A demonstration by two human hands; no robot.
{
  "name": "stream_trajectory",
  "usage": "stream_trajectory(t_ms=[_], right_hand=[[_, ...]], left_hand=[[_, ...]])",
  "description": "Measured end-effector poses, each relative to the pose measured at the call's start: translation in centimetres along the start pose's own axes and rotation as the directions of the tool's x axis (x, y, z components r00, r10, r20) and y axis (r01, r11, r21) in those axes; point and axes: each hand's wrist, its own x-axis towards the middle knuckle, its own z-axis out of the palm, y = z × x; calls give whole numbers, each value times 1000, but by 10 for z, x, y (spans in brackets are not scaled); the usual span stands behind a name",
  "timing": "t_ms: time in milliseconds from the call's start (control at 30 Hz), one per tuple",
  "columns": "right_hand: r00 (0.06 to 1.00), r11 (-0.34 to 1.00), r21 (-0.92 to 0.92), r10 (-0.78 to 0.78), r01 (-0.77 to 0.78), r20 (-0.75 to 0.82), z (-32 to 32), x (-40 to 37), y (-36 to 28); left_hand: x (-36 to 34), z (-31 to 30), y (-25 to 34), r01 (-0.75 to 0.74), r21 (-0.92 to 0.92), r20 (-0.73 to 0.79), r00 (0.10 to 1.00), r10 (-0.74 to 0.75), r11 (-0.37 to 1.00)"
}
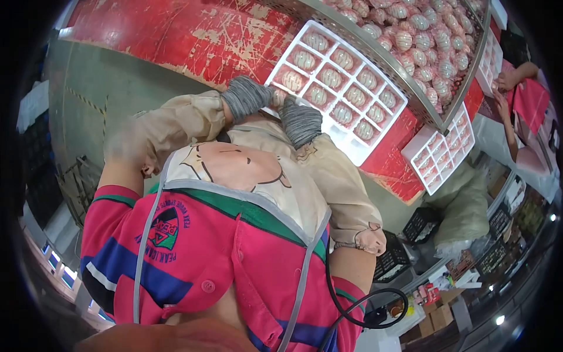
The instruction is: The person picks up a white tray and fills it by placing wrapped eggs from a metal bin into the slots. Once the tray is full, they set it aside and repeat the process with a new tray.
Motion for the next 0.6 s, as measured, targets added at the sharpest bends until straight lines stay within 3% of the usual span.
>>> stream_trajectory(t_ms=[67,133,200,233,267,333,367,400,433,467,533,600], right_hand=[[984,998,16,-51,55,-169,5,5,0],[995,1000,-16,18,-20,-99,6,11,-3],[994,998,-66,2,-9,-108,11,15,-3],[999,999,21,33,-32,-42,12,15,-1],[998,999,28,44,-43,-53,5,11,-6],[996,978,186,91,-89,-2,-24,3,-13],[998,992,112,64,-63,-10,-39,-1,-18],[997,990,119,75,-71,-24,-29,-1,-14],[987,980,181,109,-85,-122,-8,-2,-5],[966,965,243,149,-95,-212,6,-6,-4],[928,949,262,250,-177,-277,5,-15,-13],[843,941,301,284,-154,-456,15,-22,-13]], left_hand=[[4,-19,4,-2,-92,139,990,15,996],[16,-3,-1,55,-136,103,994,-41,989],[25,23,-7,-132,-73,-72,989,127,988],[27,18,-7,-116,-24,29,993,116,993],[24,-4,-9,-127,-12,30,991,127,992],[26,-51,-22,-242,-101,193,947,258,965],[24,-61,-36,-351,-293,-245,927,285,890],[40,-80,-53,-323,34,-272,908,320,946],[46,-119,-57,4,375,-360,922,142,927],[68,-124,-98,-279,225,-678,644,355,934],[89,-198,-118,-235,528,-252,874,415,816],[109,-218,-123,-223,590,-243,867,434,776]])
